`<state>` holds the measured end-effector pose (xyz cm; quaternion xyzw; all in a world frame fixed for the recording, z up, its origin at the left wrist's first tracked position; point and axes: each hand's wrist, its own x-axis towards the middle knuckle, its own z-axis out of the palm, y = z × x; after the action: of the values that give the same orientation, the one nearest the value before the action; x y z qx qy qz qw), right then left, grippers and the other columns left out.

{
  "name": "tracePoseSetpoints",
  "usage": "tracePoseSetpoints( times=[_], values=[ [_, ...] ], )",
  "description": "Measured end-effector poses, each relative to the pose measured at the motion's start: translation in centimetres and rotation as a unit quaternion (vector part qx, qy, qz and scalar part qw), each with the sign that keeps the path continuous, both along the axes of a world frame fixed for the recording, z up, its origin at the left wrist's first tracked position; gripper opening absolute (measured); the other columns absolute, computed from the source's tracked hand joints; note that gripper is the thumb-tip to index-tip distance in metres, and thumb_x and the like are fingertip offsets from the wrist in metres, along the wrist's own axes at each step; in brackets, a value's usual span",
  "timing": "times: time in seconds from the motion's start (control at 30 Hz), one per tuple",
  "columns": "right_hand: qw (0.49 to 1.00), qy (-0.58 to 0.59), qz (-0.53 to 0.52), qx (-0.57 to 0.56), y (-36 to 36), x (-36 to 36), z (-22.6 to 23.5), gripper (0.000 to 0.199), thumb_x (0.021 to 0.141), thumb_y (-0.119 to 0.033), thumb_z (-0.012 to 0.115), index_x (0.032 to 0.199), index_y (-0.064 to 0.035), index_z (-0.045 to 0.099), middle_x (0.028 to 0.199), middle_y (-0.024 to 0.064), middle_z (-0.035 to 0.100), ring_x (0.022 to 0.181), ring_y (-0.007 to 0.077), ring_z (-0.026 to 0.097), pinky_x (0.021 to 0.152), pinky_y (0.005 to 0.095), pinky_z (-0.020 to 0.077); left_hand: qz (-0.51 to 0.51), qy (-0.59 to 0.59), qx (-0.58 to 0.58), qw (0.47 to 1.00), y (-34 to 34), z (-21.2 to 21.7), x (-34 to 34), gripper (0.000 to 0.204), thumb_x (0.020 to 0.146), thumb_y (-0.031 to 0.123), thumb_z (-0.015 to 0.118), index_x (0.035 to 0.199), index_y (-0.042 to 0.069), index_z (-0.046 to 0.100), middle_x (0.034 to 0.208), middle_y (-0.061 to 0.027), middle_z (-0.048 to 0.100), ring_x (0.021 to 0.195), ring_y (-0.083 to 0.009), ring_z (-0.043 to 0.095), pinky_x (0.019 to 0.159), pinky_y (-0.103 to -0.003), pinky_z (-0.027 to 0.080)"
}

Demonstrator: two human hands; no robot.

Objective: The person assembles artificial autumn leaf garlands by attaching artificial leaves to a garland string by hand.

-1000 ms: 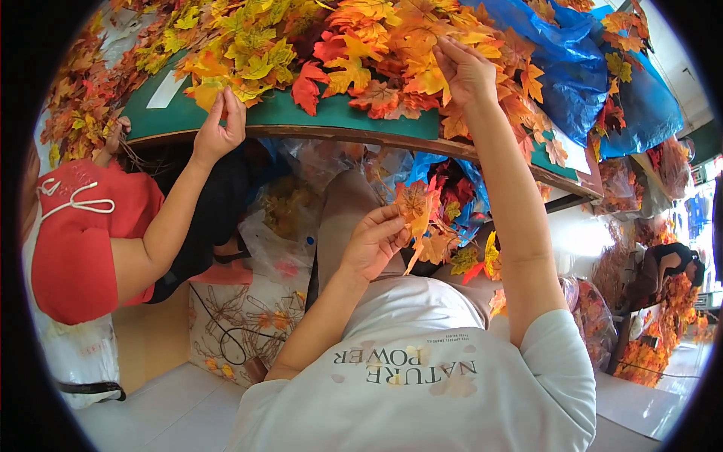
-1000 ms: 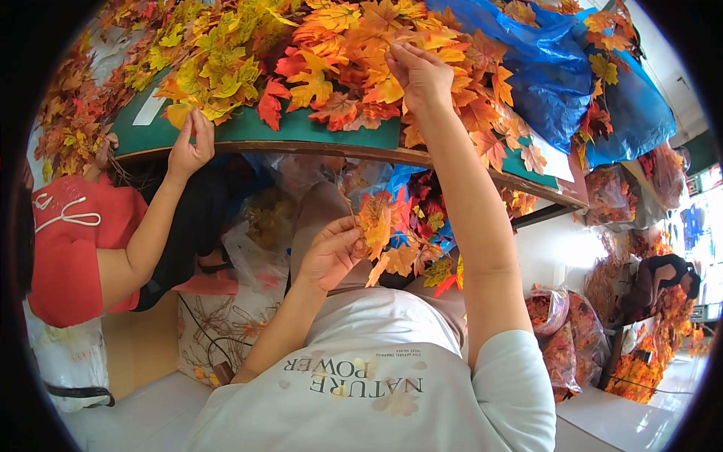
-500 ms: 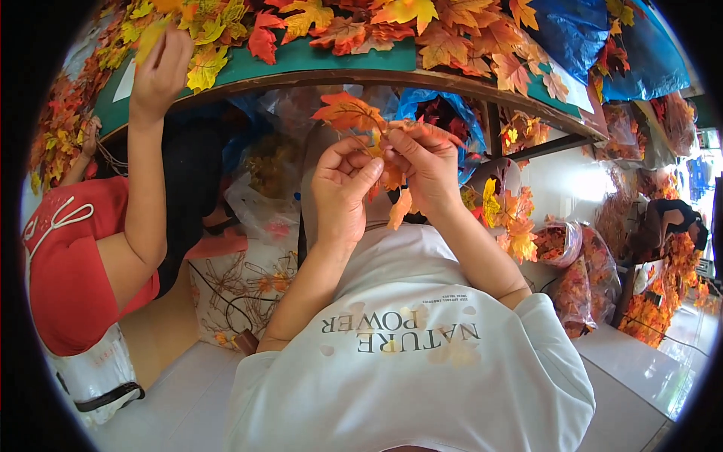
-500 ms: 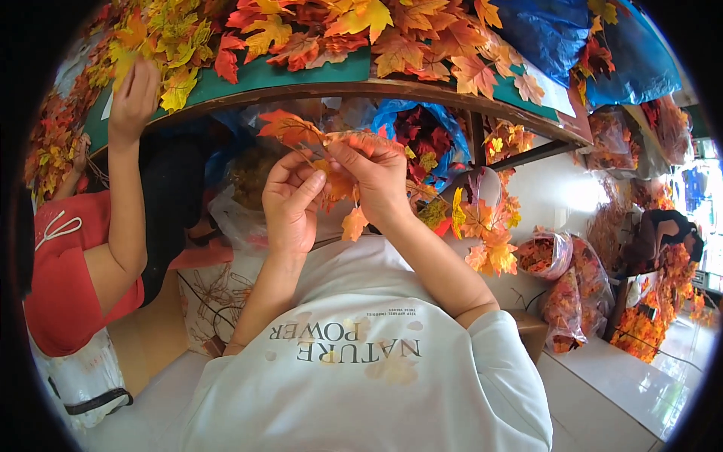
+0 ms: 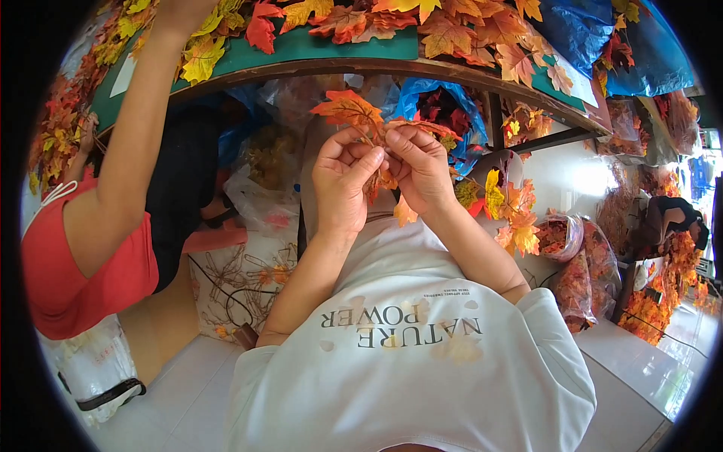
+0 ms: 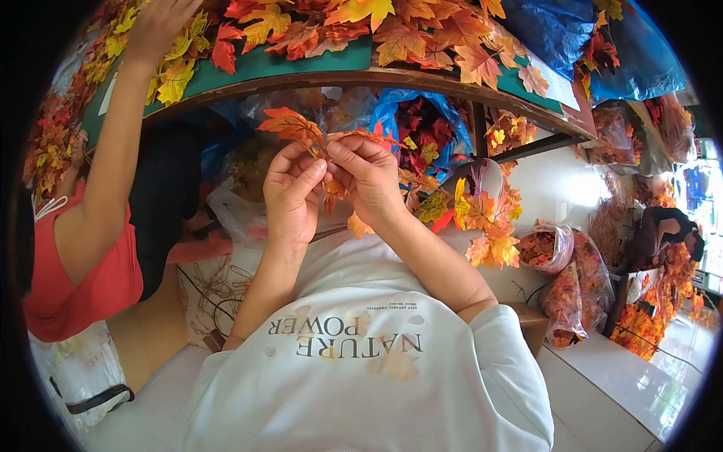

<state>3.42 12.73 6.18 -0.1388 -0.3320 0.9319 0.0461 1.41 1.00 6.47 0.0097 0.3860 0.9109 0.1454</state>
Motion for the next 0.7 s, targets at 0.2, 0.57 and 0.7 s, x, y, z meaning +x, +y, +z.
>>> tracePoseSetpoints(
  times=[0.2, 0.57, 0.7],
  values=[
    [1.0, -0.006, -0.011, 0.027, -0.1, 0.3, -0.2, 0.009, 0.083, -0.005, 0.065, 0.092, -0.0016, 0.064, 0.078, 0.0031, 0.063, 0.063, 0.0095, 0.059, 0.054, 0.0217, 0.0492, -0.001, -0.013, 0.007, 1.0, 0.3, -0.3, 0.2, 0.031, 0.079, -0.008, 0.062, 0.108, -0.002, 0.053, 0.083, -0.0082, 0.062, 0.073, -0.0137, 0.061, 0.07, -0.024, 0.05],
    [0.936, 0.134, -0.226, 0.235, -1.2, -1.1, -4.7, 0.009, 0.08, -0.006, 0.066, 0.087, -0.0002, 0.064, 0.071, 0.0036, 0.063, 0.054, 0.009, 0.058, 0.046, 0.022, 0.0441, 0.01, 0.029, -0.025, 0.999, -0.3, -2.4, -1.4, 0.032, 0.082, -0.005, 0.06, 0.112, 0.004, 0.055, 0.103, -0.0101, 0.063, 0.091, -0.0202, 0.062, 0.075, -0.03, 0.053],
    [0.947, 0.095, -0.078, 0.295, 0.1, -0.8, -1.8, 0.012, 0.08, -0.01, 0.067, 0.088, -0.001, 0.065, 0.074, 0.0019, 0.065, 0.063, 0.0089, 0.061, 0.055, 0.0231, 0.0479, -0.041, 0.075, -0.067, 0.994, -2.0, -2.8, -2.6, 0.031, 0.083, -0.004, 0.059, 0.113, 0.004, 0.056, 0.1, -0.0075, 0.062, 0.087, -0.018, 0.06, 0.075, -0.029, 0.051]
  ],
)
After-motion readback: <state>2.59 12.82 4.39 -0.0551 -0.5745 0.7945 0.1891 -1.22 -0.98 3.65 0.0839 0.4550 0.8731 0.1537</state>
